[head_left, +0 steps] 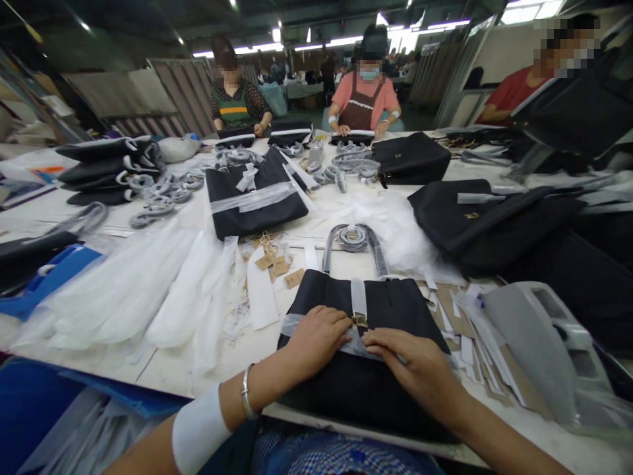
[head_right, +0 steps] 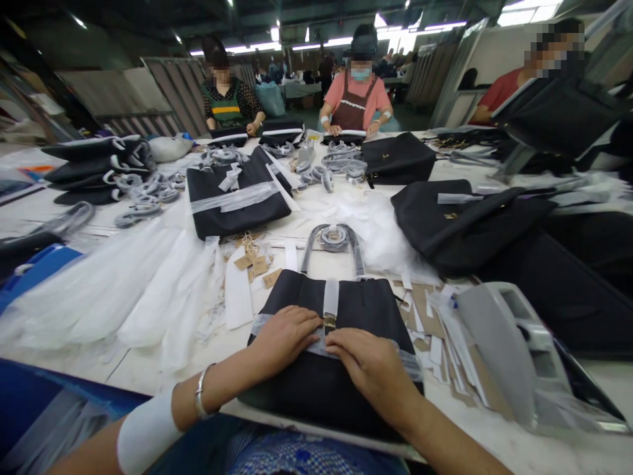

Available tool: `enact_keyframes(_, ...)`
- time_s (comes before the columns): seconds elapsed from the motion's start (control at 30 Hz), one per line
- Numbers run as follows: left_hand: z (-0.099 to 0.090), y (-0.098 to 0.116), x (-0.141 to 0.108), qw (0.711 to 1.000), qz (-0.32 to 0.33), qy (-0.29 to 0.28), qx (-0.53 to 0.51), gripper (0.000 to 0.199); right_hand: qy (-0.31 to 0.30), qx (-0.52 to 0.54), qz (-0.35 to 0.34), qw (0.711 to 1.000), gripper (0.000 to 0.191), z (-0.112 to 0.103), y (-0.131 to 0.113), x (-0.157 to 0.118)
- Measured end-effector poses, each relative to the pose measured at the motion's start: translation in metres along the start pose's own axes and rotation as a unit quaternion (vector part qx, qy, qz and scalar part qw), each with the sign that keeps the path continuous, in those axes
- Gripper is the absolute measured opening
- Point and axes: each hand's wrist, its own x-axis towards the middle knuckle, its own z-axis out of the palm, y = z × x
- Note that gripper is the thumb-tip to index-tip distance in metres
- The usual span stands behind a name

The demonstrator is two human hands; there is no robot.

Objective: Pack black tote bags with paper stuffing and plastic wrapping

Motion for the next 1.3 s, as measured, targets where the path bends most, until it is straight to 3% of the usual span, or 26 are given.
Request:
enact_keyframes(0.13, 0.008, 0.003, -0.003, 0.999, -0.030, 0.010, 0.031, 0.021, -0.033, 0.026, 0.035, 0.999, 0.020, 0.007, 0.000, 0.000)
enact_keyframes(0.37, 0.012, 0.005, -0.016, 0.999, -0.030, 0.019, -0.008, 0.016, -0.078, 0.033, 0.067, 0.994, 0.017, 0.014, 0.003, 0.005)
enact_keyframes(0.73, 0.015, 0.001, -0.021, 0.998, -0.036, 0.031, -0.039, 0.016, -0.152, -0.025, 0.000, 0.988, 0.014, 0.016, 0.011, 0.014)
enact_keyframes(1.0, 0.010, 0.006, -0.016, 0.993, -0.074, 0.048, -0.078, 0.030, -0.120, 0.026, 0.067, 0.990, 0.015, 0.013, 0.004, 0.001)
enact_keyframes(1.3, 0.006, 0.001, 0.005, 0.998, -0.037, -0.029, 0.029, 0.031, -0.105, -0.012, 0.043, 0.994, 0.011, 0.010, 0.010, 0.002)
